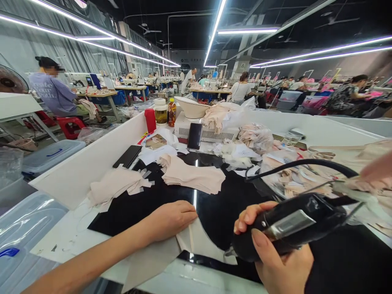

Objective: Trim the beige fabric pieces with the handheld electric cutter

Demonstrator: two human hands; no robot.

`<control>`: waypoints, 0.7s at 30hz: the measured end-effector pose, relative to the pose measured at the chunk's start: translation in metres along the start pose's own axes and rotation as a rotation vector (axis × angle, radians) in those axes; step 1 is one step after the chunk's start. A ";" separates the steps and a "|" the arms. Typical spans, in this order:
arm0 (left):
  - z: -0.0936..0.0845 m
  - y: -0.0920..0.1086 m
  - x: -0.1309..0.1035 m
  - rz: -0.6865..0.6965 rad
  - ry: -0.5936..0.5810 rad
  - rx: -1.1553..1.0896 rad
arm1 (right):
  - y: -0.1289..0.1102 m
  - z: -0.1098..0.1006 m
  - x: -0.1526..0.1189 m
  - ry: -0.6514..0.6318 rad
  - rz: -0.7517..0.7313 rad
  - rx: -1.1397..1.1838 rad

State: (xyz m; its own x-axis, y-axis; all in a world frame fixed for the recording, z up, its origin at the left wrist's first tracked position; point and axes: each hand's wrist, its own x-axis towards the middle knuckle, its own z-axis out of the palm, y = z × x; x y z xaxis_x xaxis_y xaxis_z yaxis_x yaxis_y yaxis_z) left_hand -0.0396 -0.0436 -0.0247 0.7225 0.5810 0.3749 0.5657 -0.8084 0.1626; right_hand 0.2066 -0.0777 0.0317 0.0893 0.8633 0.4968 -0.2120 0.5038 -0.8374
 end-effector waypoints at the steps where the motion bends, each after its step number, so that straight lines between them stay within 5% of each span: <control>1: 0.000 -0.001 -0.001 0.008 0.004 -0.003 | -0.001 -0.001 0.000 0.002 0.010 -0.005; 11: 0.000 0.000 -0.003 0.052 -0.009 0.016 | -0.008 -0.004 0.003 0.024 0.057 -0.013; 21: 0.009 0.002 -0.007 -0.016 0.068 -0.030 | 0.013 0.038 0.040 0.195 0.012 0.125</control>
State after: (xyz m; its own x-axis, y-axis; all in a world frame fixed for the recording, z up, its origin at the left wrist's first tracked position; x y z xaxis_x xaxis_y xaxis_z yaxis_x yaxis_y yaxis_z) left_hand -0.0403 -0.0484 -0.0351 0.6838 0.5870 0.4333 0.5643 -0.8020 0.1959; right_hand 0.1701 -0.0376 0.0498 0.2694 0.8649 0.4235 -0.3321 0.4962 -0.8022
